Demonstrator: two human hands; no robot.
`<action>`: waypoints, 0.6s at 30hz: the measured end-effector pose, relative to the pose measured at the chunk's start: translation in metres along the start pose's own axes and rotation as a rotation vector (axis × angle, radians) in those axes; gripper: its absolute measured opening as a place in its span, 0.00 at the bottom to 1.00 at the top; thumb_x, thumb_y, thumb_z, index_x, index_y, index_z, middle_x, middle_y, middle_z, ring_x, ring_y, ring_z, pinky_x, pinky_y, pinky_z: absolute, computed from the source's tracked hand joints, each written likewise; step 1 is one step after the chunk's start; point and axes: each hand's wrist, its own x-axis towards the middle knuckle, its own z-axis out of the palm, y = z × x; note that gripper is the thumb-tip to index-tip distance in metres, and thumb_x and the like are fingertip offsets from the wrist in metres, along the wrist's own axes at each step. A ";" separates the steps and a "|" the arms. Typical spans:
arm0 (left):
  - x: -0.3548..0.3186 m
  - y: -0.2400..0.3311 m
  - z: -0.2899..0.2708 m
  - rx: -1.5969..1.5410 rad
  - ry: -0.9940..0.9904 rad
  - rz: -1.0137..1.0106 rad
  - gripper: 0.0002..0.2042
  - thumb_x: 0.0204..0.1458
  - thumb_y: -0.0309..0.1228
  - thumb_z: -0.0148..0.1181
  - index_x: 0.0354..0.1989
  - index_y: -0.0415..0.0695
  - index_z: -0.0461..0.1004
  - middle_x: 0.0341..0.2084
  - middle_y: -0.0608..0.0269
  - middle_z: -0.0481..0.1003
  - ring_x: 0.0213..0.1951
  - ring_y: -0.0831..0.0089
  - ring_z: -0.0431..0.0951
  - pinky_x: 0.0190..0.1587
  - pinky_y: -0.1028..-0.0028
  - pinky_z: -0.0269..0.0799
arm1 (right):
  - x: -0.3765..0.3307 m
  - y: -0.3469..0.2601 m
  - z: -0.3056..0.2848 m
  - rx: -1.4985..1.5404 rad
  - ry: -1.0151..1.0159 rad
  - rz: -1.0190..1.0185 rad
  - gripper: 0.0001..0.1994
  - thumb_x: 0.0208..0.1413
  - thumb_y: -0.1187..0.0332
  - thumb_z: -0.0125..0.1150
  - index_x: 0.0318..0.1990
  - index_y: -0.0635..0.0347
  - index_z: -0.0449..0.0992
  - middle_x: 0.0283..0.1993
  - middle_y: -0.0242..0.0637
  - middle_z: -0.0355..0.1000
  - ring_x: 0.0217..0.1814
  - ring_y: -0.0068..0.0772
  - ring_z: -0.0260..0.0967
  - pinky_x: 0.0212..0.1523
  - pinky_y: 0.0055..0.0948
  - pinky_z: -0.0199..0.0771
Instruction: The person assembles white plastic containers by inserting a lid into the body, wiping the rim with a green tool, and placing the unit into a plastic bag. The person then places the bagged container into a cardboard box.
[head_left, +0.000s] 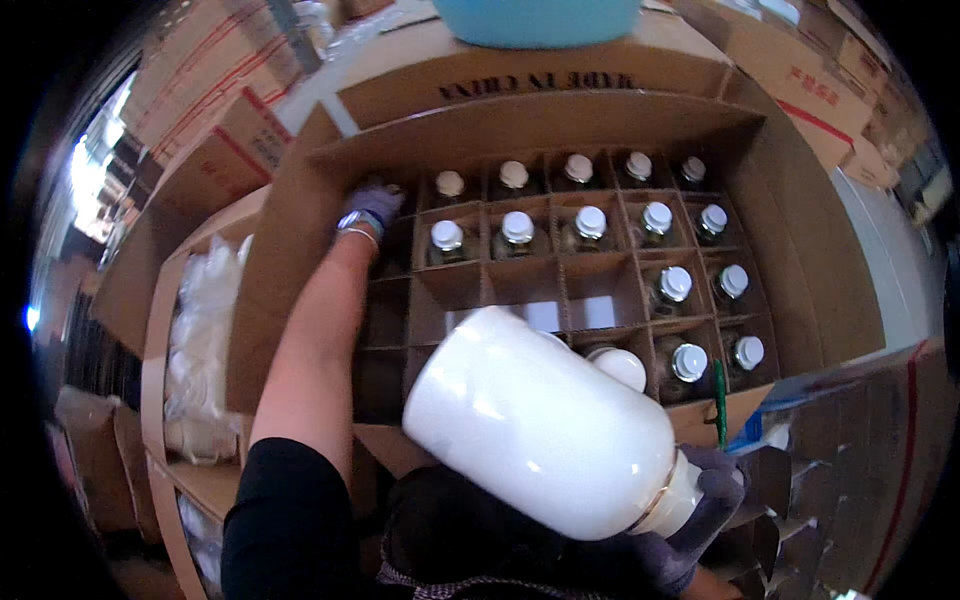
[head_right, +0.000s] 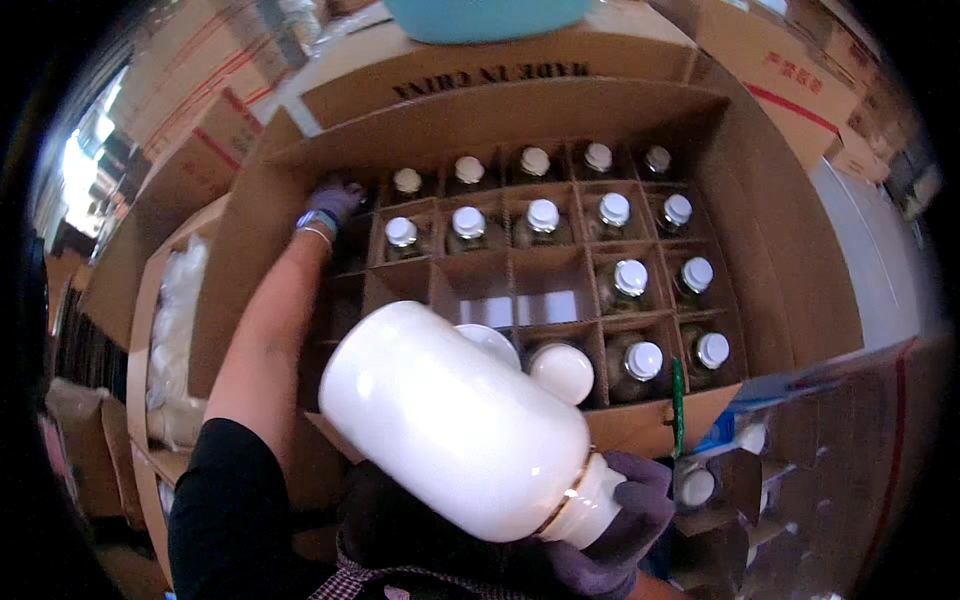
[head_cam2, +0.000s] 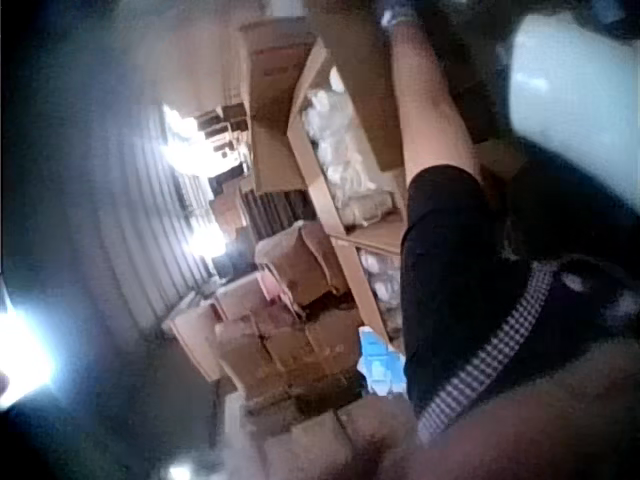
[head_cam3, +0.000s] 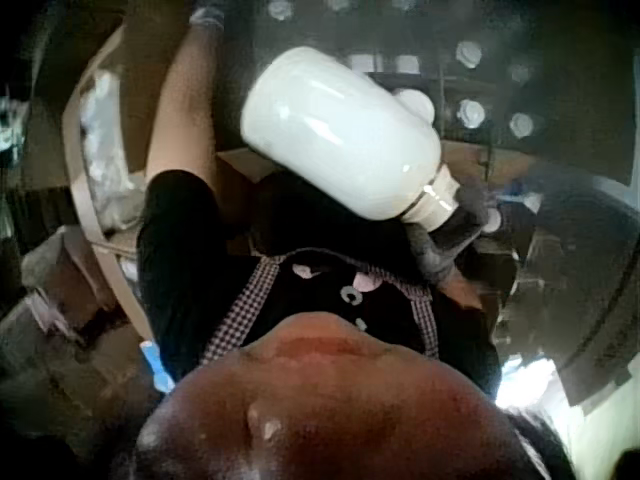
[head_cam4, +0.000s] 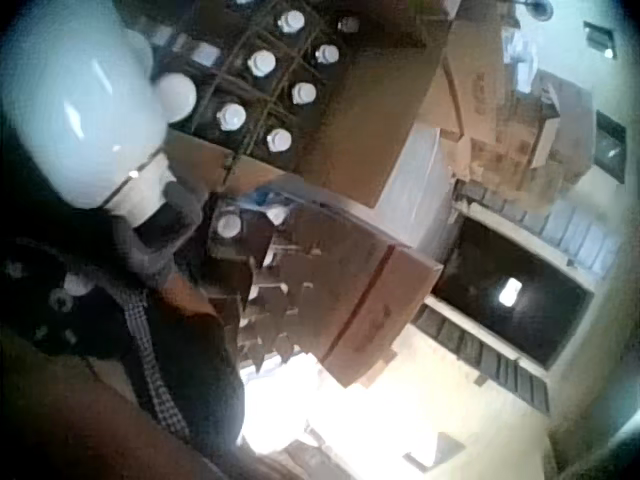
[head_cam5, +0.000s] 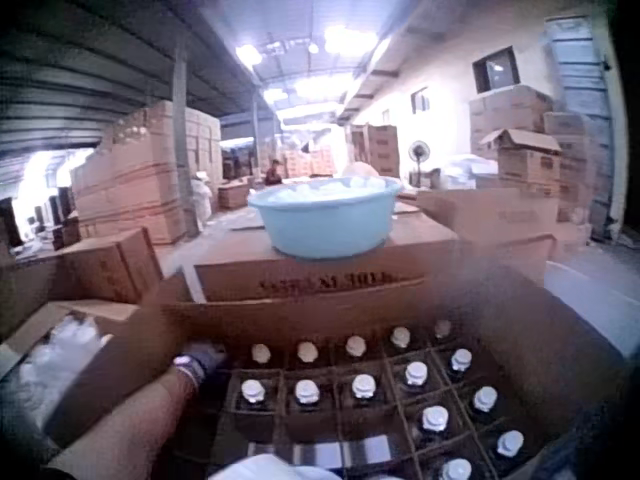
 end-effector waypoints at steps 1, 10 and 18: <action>0.026 0.029 -0.001 -0.011 -0.192 0.001 0.25 0.55 0.53 0.55 0.57 0.53 0.78 0.58 0.52 0.74 0.60 0.50 0.73 0.64 0.57 0.67 | 0.006 -0.026 0.003 -0.045 0.024 0.081 0.45 0.47 0.62 0.77 0.67 0.56 0.50 0.64 0.49 0.59 0.68 0.49 0.61 0.67 0.50 0.63; -0.013 0.029 -0.086 -0.291 0.102 -0.334 0.26 0.43 0.49 0.71 0.51 0.51 0.78 0.47 0.44 0.78 0.52 0.49 0.78 0.56 0.56 0.74 | 0.019 -0.038 0.020 0.274 0.288 -0.205 0.38 0.47 0.57 0.72 0.61 0.57 0.54 0.56 0.49 0.61 0.58 0.43 0.64 0.59 0.44 0.67; -0.298 0.072 -0.320 -0.902 0.688 -0.104 0.54 0.38 0.29 0.78 0.76 0.47 0.50 0.40 0.60 0.77 0.43 0.72 0.80 0.43 0.71 0.78 | 0.027 0.000 0.013 0.477 0.415 -0.276 0.29 0.63 0.54 0.45 0.66 0.63 0.60 0.63 0.46 0.62 0.66 0.40 0.63 0.67 0.41 0.64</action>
